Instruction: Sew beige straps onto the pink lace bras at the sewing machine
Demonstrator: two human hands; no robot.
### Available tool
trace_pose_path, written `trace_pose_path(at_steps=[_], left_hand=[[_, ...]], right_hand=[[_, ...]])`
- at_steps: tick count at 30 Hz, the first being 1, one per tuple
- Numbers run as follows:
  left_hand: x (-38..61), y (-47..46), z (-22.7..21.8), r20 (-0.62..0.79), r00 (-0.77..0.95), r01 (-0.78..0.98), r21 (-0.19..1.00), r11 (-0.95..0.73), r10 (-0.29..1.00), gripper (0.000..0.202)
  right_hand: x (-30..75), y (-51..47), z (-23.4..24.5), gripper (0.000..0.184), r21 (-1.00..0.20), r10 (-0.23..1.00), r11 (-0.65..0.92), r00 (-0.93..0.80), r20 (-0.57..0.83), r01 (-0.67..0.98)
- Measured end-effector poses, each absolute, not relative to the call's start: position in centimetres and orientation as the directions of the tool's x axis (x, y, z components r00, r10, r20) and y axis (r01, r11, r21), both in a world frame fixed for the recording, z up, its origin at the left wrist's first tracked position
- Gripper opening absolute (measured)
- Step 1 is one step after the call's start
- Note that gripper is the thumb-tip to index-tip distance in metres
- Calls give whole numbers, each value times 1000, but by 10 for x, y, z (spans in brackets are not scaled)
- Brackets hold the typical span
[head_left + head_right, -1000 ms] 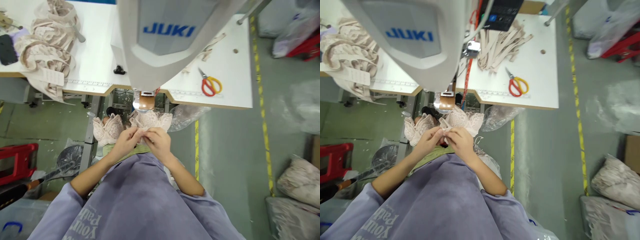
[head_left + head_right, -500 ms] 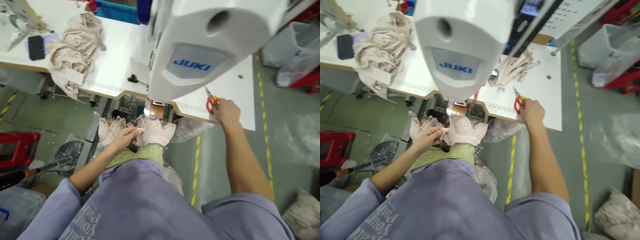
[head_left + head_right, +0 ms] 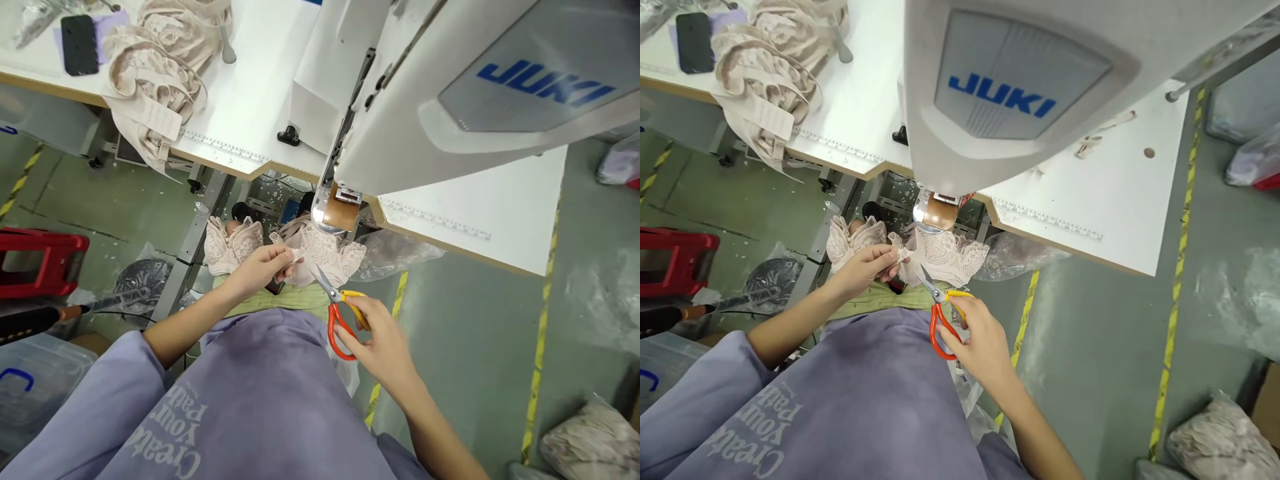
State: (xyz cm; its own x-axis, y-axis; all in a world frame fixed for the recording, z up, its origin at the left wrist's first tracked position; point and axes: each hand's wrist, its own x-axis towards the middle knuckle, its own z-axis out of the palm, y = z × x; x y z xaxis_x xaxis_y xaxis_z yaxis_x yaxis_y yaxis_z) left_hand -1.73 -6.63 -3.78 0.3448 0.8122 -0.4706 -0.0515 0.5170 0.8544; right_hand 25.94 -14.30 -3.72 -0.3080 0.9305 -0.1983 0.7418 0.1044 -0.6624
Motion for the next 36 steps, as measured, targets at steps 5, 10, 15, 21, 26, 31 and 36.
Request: trace_pose_path(at_steps=[5,10,15,21,26,31,36], left_hand=[[-17,-69,-33,-480,358,48,866,498,801,35],[-14,-68,-26,-525,331,54,840,540,784,23],[-17,-66,-33,-525,312,-21,829,559,791,17],[-26,-66,-58,-499,315,-241,781,577,807,38],[-26,-69,-53,-466,256,-172,840,515,847,40],[-24,-70,-39,-423,237,51,905,423,875,38],[-22,-70,-35,-409,218,164,911,380,886,33]], right_hand=[[237,-124,-40,35,-633,928,204,-353,-117,747],[233,-116,-45,32,-631,903,239,-408,-135,738],[237,-125,-46,31,-706,914,136,-363,-181,695],[242,-135,-53,43,-822,933,17,-305,-192,569],[231,-129,-54,48,-827,920,49,-347,-180,560],[218,-118,-52,47,-806,917,52,-349,-195,589],[213,-109,-49,41,-803,914,-10,-320,-250,596]])
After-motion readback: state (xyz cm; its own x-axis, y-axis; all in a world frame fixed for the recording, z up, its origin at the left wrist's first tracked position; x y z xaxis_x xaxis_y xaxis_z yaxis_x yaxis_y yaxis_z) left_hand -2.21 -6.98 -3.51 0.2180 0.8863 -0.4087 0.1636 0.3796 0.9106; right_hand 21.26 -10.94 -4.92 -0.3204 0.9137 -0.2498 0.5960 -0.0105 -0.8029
